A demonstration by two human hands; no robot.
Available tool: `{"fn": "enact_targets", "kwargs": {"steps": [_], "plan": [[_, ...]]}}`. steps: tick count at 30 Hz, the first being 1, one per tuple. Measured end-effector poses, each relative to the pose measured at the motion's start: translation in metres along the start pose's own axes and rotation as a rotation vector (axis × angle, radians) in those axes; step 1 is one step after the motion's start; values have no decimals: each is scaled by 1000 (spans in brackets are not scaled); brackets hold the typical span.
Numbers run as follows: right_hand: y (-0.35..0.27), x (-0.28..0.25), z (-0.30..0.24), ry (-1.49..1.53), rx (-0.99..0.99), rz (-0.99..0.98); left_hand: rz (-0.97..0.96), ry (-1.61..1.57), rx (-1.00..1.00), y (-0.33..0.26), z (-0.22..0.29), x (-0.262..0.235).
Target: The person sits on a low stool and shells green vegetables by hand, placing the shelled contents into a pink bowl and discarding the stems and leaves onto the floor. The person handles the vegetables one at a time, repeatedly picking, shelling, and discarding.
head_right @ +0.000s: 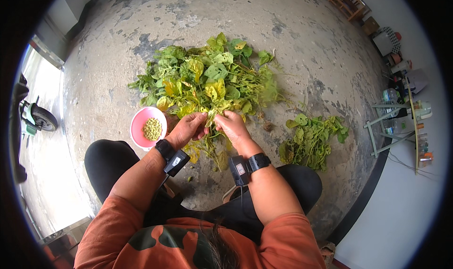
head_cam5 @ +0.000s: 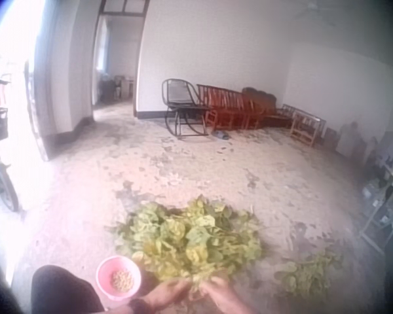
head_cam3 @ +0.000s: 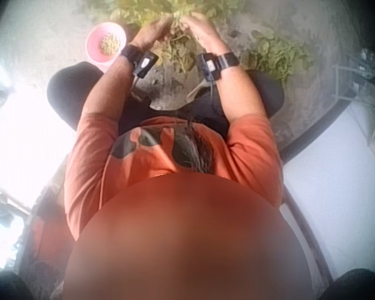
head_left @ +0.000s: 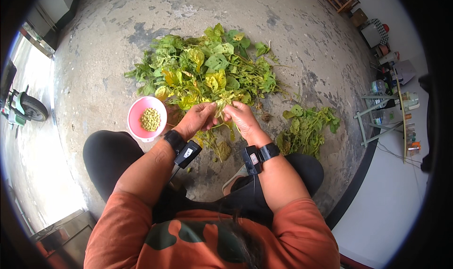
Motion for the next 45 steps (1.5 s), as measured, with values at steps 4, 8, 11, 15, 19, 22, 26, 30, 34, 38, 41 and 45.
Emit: {"fn": "enact_targets", "kwargs": {"steps": [4, 8, 11, 15, 19, 22, 26, 30, 34, 38, 41, 45], "plan": [[-6, 4, -1, 252, 66, 71, -1, 178, 9, -1, 3, 0], [-11, 11, 0, 252, 46, 97, -31, 207, -7, -5, 2, 8], [-12, 15, 2, 141, -23, 105, -13, 93, -11, -8, 0, 12], [-16, 21, 11, 131, -40, 123, -40, -159, -61, -10, -7, 15], [-19, 27, 11, 1, -117, 129, -61, -239, -110, -14, -9, 12], [-23, 32, 9, -161, -136, 137, -37, -197, -115, -15, -8, 12], [-25, 37, 10, -207, -117, 127, 9, -104, -119, -18, -7, 13], [-22, 35, 10, -123, -98, 112, 17, -18, -92, -20, -2, 11], [-26, 25, 8, 177, -13, 105, 33, 235, 41, -21, 6, 12], [-21, 25, 10, 515, 70, -10, 66, 268, 249, -18, 13, 19], [-18, 25, 16, 706, 123, -23, 163, 362, 361, -15, 8, 29], [-16, 27, 22, 773, 150, -16, 348, 528, 402, -12, -4, 29]]}}
Point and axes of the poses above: each hand's wrist, its own y-axis towards the middle knuckle, its own x-axis out of the palm, z = x × y, the point moved 3 cm from there along y, towards the middle knuckle, and after that the axes turned 10 degrees about -z, right-handed, at the moved point
